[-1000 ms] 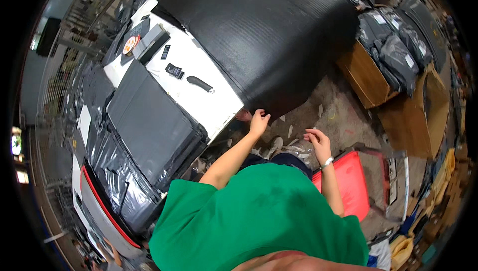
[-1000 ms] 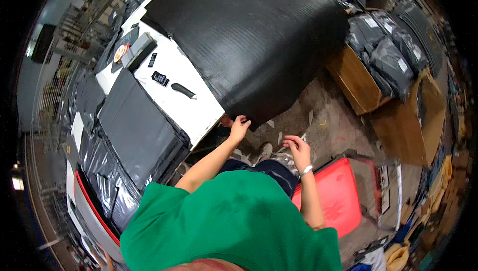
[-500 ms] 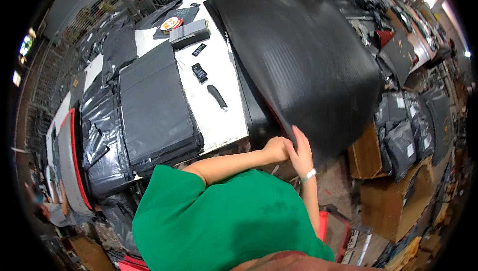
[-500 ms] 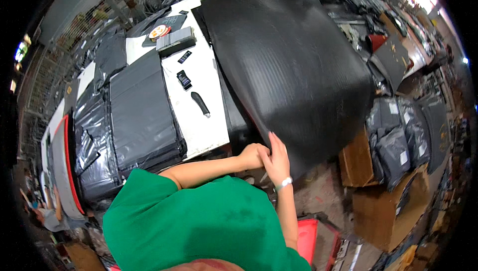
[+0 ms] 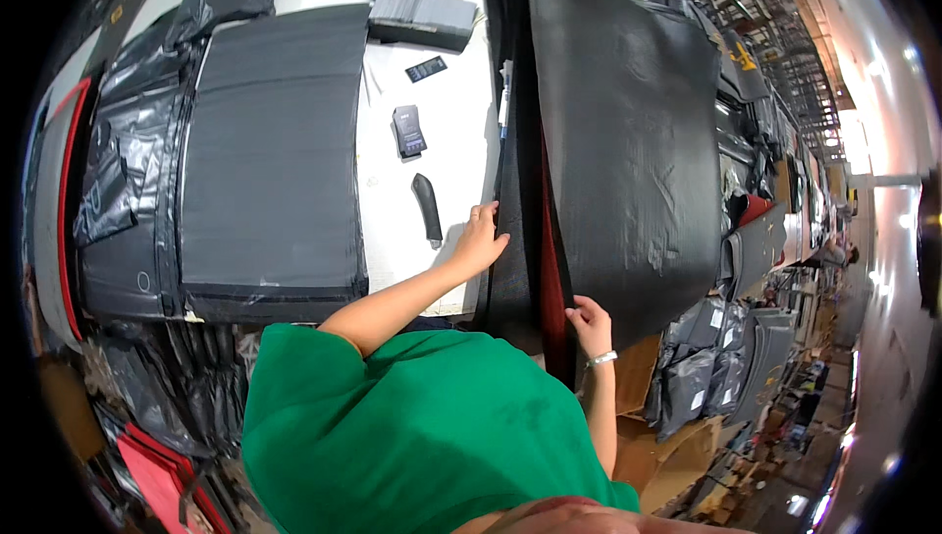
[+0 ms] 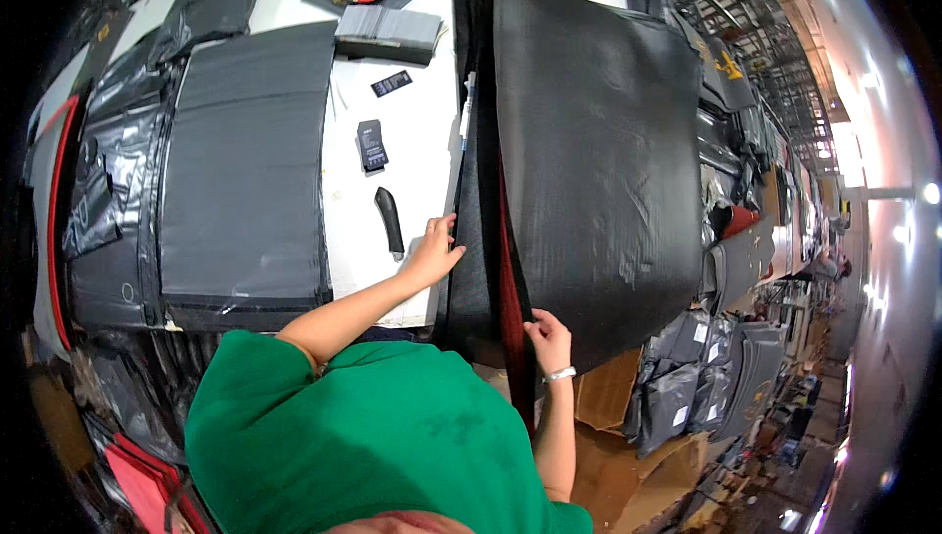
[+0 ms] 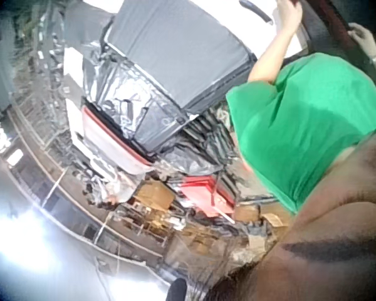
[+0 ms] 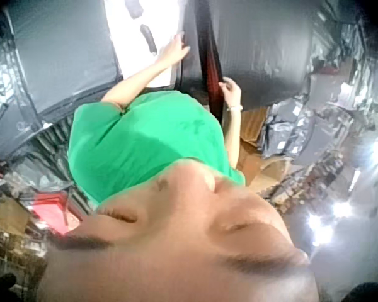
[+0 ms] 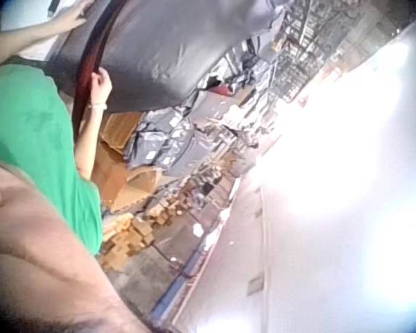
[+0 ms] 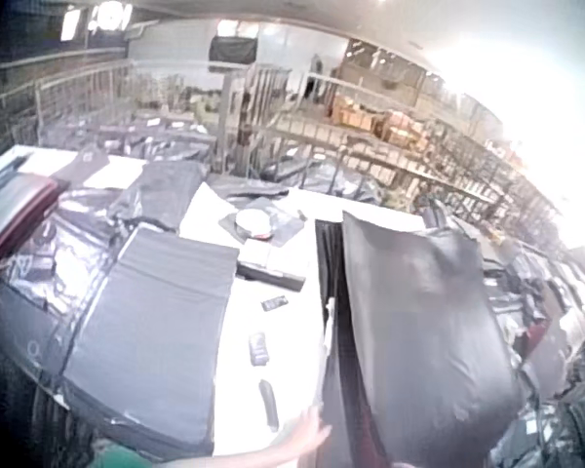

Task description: The person cleans red floor mats with a handheld brush, folds them, and places each mat into a gray shipping bag before sealing the bag and applying a label.

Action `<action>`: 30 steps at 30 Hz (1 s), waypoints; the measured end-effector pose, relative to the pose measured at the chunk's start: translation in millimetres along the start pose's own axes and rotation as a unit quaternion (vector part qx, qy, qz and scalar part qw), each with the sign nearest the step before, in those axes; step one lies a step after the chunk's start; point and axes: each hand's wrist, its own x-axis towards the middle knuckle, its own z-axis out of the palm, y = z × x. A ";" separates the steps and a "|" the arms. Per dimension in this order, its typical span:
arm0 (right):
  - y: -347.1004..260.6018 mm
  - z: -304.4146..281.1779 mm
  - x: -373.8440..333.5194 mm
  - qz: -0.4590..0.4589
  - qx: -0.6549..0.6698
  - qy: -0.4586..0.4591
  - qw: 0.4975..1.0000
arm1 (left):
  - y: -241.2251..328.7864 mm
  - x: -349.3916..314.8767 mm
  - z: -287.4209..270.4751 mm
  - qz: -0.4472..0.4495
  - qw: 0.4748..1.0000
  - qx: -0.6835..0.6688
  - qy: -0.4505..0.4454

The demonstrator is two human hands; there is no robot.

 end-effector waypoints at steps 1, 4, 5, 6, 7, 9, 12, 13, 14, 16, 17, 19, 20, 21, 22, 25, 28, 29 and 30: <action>-9.2 1.7 1.8 0.020 -0.016 -0.025 0.999 | -7.2 1.9 5.0 -0.036 0.999 -0.011 -0.037; -45.2 -3.4 22.3 0.121 0.155 -0.220 0.955 | -8.0 -5.0 21.7 0.028 0.999 -0.036 -0.011; -54.1 -5.2 33.4 0.122 0.142 -0.200 0.962 | 17.4 -6.6 10.3 0.008 0.998 -0.032 -0.048; -63.9 -5.4 45.4 0.119 0.129 -0.177 0.968 | 39.8 -9.4 0.7 -0.001 0.995 -0.050 -0.082; -73.7 -3.4 64.1 0.072 0.100 -0.131 0.984 | 47.1 -10.4 2.4 0.019 0.997 -0.034 -0.067; -90.1 9.1 114.2 -0.049 -0.017 -0.047 0.998 | 56.9 -9.8 4.6 0.059 0.997 -0.012 -0.040; -138.6 49.7 166.9 -0.195 -0.191 -0.009 0.962 | 67.0 -4.0 3.2 0.076 0.992 0.016 -0.098; -156.5 67.3 172.3 -0.154 -0.266 -0.001 0.952 | 70.3 -1.4 0.5 0.088 0.990 0.017 -0.113; -169.4 79.0 175.0 -0.111 -0.340 0.005 0.934 | 69.1 1.3 0.4 0.082 0.990 0.023 -0.111; -158.6 78.8 192.0 -0.063 -0.332 -0.026 0.941 | 55.5 28.7 -15.6 0.020 0.980 0.000 -0.200; -151.9 77.5 200.7 -0.038 -0.329 -0.039 0.943 | 34.7 46.1 -18.7 0.015 0.978 -0.044 -0.203; -135.2 74.0 202.6 -0.093 -0.261 -0.009 0.961 | 16.7 92.1 -26.3 -0.023 0.995 -0.054 -0.083; -130.1 71.2 197.9 -0.120 -0.229 0.005 0.966 | 3.0 118.0 -26.8 0.012 0.999 0.034 0.017; -126.9 69.7 196.4 -0.108 -0.223 0.014 0.969 | 10.9 145.0 -32.8 -0.002 0.996 0.066 0.067; -127.8 69.4 196.1 -0.099 -0.211 0.014 0.972 | 10.3 168.8 -34.9 0.059 0.986 0.083 0.130; -133.3 64.7 193.0 -0.059 -0.173 -0.004 0.983 | 9.0 226.1 -38.1 0.177 0.959 0.196 0.108; -122.9 66.3 196.2 -0.085 -0.186 0.003 0.979 | 26.3 249.7 -42.5 0.080 0.944 0.319 -0.039; -125.5 67.7 196.5 -0.077 -0.194 -0.001 0.978 | 22.1 252.7 -40.1 0.085 0.943 0.321 -0.013; -125.8 67.9 197.3 -0.082 -0.194 0.001 0.978 | 21.7 252.1 -41.1 0.071 0.949 0.307 -0.025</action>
